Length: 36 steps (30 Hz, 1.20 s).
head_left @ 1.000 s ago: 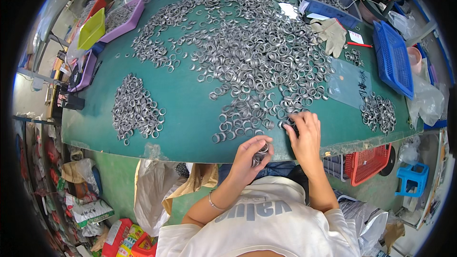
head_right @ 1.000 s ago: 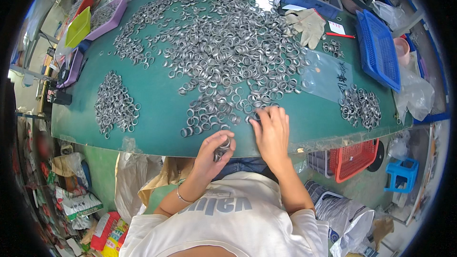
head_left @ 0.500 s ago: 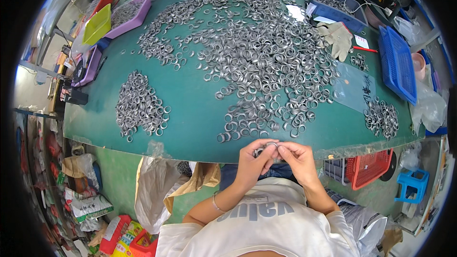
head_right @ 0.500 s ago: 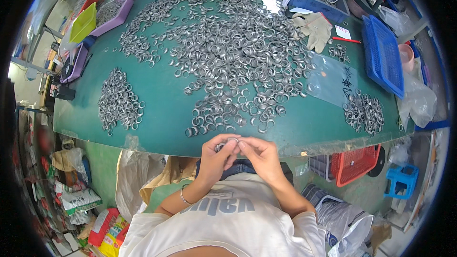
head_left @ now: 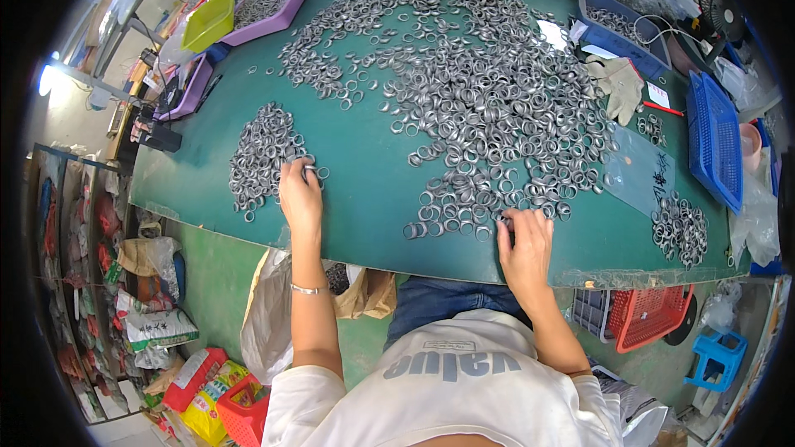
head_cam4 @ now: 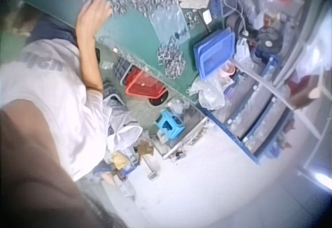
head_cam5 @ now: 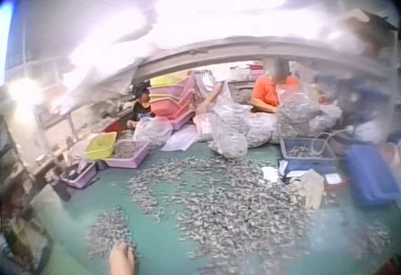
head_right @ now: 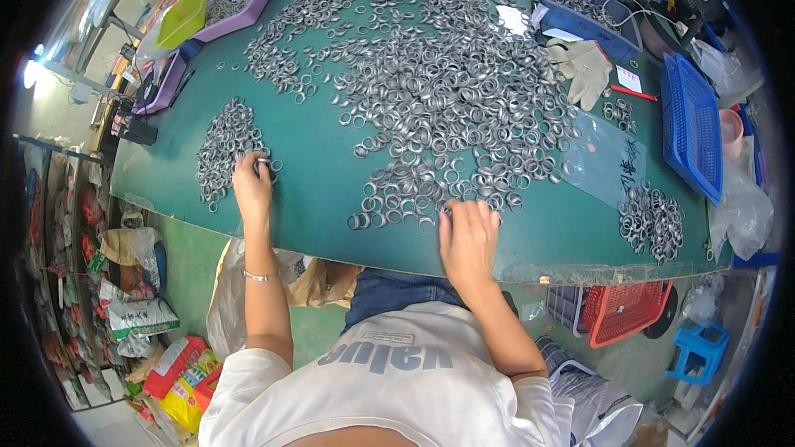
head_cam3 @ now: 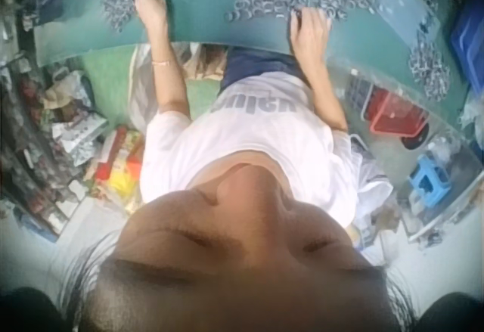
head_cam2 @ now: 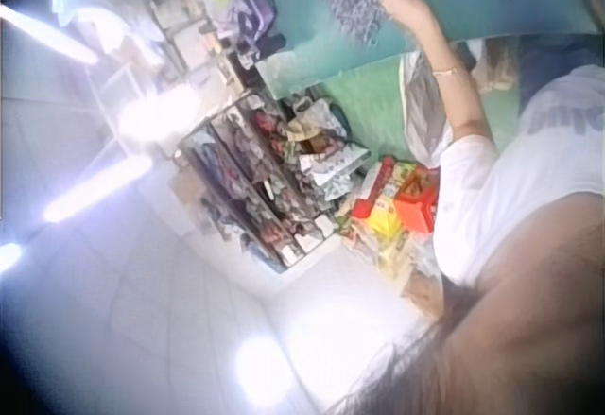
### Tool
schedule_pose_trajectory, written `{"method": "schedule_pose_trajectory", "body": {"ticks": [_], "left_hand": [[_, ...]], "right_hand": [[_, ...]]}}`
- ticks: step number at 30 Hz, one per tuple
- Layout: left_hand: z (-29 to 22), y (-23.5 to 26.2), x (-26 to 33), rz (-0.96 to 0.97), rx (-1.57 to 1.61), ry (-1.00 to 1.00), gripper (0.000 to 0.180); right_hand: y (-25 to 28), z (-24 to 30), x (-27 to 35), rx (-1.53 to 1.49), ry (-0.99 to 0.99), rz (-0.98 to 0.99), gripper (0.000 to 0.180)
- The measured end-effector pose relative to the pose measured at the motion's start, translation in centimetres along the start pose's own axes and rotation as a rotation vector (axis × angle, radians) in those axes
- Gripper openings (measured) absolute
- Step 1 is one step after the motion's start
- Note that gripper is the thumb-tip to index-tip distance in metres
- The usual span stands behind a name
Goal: The person sorts through a large pile of decorative metal rings on a table, picking them up one by one by hand and placing them into smaller sorted groups or plastic bags.
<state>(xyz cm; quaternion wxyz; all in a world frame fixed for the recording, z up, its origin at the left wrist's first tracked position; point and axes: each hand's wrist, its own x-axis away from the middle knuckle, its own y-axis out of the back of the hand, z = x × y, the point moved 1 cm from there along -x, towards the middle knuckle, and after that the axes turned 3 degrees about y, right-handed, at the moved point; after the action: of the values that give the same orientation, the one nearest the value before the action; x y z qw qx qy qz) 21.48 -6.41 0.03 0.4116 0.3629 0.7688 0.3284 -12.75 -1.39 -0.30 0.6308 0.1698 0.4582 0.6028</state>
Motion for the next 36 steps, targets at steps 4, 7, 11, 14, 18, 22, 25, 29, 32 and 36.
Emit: {"method": "schedule_pose_trajectory", "body": {"ticks": [4, 7, 11, 14, 18, 22, 25, 29, 32, 36], "left_hand": [[-0.7, -0.7, 0.5, 0.013, -0.234, -0.016, 0.029], [-1.2, -1.3, 1.1, 0.008, -0.248, -0.052, 0.034], [-0.9, -1.6, 1.7, -0.025, -0.241, -0.115, 0.035], [-1.4, -1.2, 1.9, -0.045, -0.218, -0.135, 0.034], [-2.4, -0.6, 1.9, -0.052, -0.184, -0.182, 0.030], [-2.2, -0.4, 1.9, 0.026, -0.233, -0.116, 0.034], [-5.2, 1.4, 3.0, -0.098, -0.162, -0.193, 0.041], [-10.9, 3.0, 7.4, 0.324, 0.537, -0.316, 0.046], [-15.6, 3.4, 12.0, 0.896, 0.862, -0.152, 0.048], [-16.9, 0.2, 15.4, 0.924, 1.156, 0.010, 0.038]], "right_hand": [[0.6, -1.1, 0.4, -0.122, -0.012, -0.045, 0.015], [2.1, -0.9, 0.4, -0.290, -0.121, -0.122, 0.016], [3.2, -1.5, 0.9, -0.355, -0.179, -0.155, 0.016], [3.7, -1.6, 1.3, -0.399, -0.243, -0.184, 0.015], [3.7, -1.7, 1.9, -0.425, -0.275, -0.199, 0.015], [3.3, -1.5, 2.4, -0.518, -0.316, -0.159, 0.014], [3.0, -1.0, 2.8, -0.831, -0.467, -0.146, 0.015], [2.3, -0.3, 3.5, -1.204, -0.584, -0.036, 0.015], [2.3, 1.2, 3.6, -1.342, -0.553, -0.020, 0.011], [3.1, 2.2, 3.8, -0.946, -0.234, 0.012, 0.013]]}}
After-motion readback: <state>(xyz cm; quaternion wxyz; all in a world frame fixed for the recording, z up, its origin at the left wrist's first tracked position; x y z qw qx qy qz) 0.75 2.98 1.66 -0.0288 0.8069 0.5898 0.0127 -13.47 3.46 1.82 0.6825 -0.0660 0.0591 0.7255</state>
